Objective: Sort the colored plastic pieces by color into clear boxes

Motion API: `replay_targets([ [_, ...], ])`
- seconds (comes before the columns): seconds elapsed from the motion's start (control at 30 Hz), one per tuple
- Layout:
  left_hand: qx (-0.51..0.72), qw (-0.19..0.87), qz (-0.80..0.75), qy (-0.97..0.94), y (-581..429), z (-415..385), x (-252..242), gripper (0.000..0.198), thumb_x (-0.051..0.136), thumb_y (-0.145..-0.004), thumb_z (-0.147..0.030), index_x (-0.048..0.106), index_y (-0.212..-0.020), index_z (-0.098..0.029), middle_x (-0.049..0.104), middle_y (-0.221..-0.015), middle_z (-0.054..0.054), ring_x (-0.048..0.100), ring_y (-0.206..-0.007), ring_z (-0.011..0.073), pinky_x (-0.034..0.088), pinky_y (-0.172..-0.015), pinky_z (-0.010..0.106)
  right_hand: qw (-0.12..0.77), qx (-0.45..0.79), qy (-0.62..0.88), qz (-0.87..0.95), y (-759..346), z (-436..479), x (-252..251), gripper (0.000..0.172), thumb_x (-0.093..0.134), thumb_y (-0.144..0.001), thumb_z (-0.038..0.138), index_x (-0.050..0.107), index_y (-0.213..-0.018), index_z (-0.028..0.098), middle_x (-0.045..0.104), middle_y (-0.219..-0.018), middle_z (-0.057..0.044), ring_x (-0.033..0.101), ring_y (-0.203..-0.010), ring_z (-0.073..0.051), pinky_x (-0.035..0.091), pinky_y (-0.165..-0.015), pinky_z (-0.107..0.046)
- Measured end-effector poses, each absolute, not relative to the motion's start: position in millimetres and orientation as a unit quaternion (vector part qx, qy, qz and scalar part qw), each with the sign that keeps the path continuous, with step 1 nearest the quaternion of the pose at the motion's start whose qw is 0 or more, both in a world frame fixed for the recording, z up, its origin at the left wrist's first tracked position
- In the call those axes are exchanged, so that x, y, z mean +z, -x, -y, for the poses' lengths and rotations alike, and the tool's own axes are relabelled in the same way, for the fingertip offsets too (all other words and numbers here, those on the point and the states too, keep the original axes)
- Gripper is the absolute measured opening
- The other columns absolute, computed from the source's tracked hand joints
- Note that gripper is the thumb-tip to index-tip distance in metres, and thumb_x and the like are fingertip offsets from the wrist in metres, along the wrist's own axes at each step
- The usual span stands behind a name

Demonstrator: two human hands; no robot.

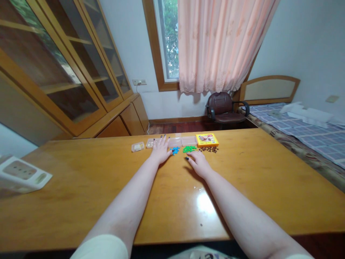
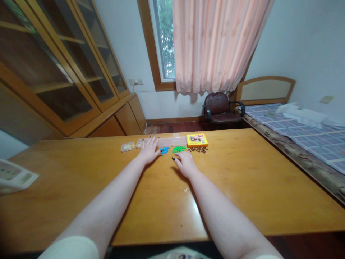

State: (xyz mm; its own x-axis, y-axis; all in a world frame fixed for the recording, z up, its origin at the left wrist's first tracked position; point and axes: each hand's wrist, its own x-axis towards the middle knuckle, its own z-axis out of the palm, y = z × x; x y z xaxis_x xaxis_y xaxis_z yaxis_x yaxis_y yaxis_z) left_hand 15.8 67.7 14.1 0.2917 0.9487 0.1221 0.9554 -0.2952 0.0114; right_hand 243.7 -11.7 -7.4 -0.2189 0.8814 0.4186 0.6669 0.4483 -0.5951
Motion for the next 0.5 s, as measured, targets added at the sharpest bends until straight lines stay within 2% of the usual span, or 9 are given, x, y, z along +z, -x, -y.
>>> replay_targets([
  [0.13,-0.049,-0.016,0.579,0.814,-47.0,-69.4,9.6,0.068,0.032,-0.088,-0.058,0.023,-0.147,-0.024,0.015,-0.155,0.008,0.013,-0.142,0.0304,0.005,-0.113,0.058,0.387,0.137,0.507,0.758,-245.3,12.0,-6.8,0.029,0.049,-0.090,0.033,0.065,-0.109,0.017,0.068,-0.107,-0.011,0.058,-0.102,-0.023,0.040,-0.095,-0.041],
  [0.3,-0.063,-0.039,0.571,0.817,-45.2,-67.1,-0.8,0.065,0.035,-0.088,-0.057,0.025,-0.146,-0.028,0.015,-0.156,0.005,0.009,-0.143,0.0275,0.009,-0.112,0.060,0.402,0.136,0.512,0.747,-245.8,12.9,-4.0,0.027,0.050,-0.090,0.033,0.066,-0.105,0.018,0.069,-0.104,-0.010,0.059,-0.099,-0.023,0.042,-0.093,-0.040],
  [0.5,-0.088,-0.047,0.566,0.818,-37.3,-47.1,-3.7,0.068,0.044,-0.086,-0.051,0.025,-0.145,-0.026,0.016,-0.156,0.005,0.008,-0.143,0.0266,0.019,-0.114,0.051,0.401,0.137,0.516,0.744,-243.9,11.4,-5.0,0.029,0.048,-0.090,0.033,0.066,-0.104,0.016,0.068,-0.102,-0.011,0.059,-0.098,-0.023,0.043,-0.091,-0.039],
])
